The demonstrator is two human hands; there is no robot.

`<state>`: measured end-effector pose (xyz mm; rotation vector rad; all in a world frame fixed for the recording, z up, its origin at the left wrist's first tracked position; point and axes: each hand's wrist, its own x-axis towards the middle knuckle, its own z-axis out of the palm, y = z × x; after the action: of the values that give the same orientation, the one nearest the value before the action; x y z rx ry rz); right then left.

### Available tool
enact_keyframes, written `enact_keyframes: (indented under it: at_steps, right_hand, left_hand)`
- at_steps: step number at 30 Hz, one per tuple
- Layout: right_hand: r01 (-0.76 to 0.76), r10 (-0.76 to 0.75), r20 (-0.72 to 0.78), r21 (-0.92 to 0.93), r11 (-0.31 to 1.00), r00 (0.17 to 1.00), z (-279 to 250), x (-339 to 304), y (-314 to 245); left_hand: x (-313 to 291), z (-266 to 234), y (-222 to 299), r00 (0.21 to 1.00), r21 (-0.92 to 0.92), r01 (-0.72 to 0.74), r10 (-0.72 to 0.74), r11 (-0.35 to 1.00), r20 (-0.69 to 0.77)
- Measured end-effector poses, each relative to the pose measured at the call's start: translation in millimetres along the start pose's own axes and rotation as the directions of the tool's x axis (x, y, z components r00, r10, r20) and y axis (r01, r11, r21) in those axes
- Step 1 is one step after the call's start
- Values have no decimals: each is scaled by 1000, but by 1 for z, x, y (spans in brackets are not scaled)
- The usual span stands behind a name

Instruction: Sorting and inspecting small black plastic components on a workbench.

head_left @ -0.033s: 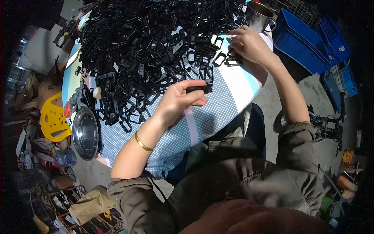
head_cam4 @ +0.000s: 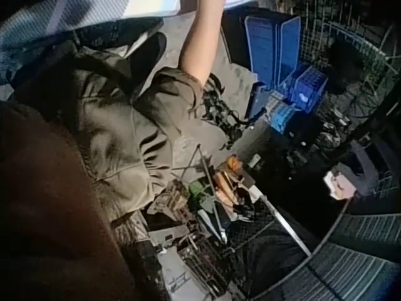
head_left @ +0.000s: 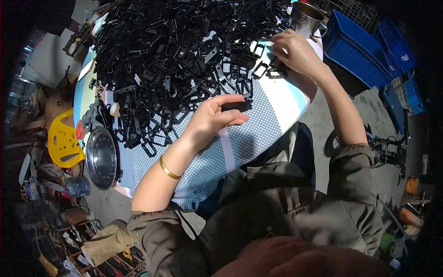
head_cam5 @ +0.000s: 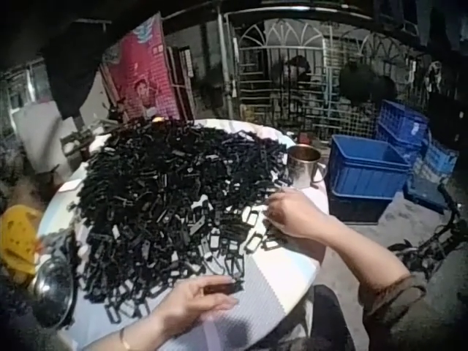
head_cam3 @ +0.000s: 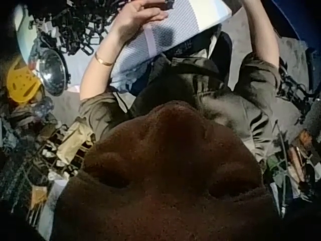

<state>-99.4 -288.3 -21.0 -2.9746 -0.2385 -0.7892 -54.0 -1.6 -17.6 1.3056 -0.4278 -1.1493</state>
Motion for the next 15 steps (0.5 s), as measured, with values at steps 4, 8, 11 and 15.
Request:
enact_keyframes:
  at_steps: [4, 8, 11, 15]
  right_hand:
    - [-2, 5, -15, 228, 974, 1000, 8, 12, -18]
    - [-76, 47, 143, 207, 975, 989, 18, 23, -24]
    - [-16, 4, 163, 70, 997, 987, 18, 28, -22]
    - [-103, 94, 67, 140, 985, 993, 22, 26, -17]
  left_hand:
    - [1, 3, -4, 999, -41, -24, 26, 999, 40]
    - [1, 1, -2, 996, -44, -42, 46, 998, 83]
    - [-2, 2, 2, 995, 50, -12, 7, 999, 104]
    - [0, -3, -6, 993, 0, -61, 61, 998, 98]
